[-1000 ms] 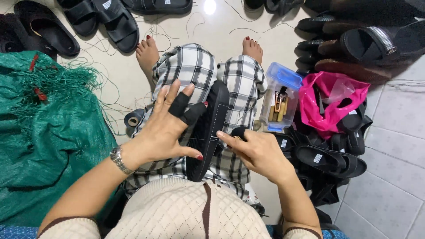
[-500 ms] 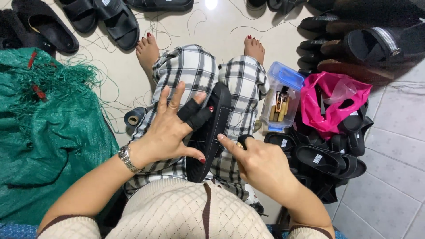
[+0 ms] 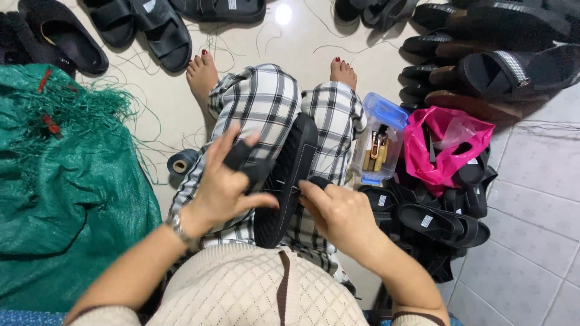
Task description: A person is manually repairing a sandal by stitching the upper component to the sole while sitting on the floor.
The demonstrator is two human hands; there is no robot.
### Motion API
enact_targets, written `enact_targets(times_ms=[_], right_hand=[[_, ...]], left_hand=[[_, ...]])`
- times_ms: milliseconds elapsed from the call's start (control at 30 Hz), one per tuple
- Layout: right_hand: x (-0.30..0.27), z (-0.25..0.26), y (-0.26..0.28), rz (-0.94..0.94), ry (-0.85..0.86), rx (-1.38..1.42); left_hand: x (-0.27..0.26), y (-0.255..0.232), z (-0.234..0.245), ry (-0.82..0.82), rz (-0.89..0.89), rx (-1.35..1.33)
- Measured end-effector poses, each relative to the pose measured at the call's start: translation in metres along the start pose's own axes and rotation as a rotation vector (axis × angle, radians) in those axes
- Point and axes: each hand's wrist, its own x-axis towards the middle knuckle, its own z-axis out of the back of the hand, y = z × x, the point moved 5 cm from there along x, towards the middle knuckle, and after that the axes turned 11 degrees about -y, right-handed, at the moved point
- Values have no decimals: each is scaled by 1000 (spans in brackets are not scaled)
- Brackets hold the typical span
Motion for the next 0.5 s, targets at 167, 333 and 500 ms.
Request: enact_targets(times_ms=[167,333,500], right_hand=[[-13,-20,2,101,4,-292],[-7,-15,-3,127,1,-236],[-10,-22,-6,184,-31,-238]], left_hand=[[-36,-12,12,55,421,-753],[-40,-10,-16,162,820,-899],[-32,-26,-4,59,660,-366]])
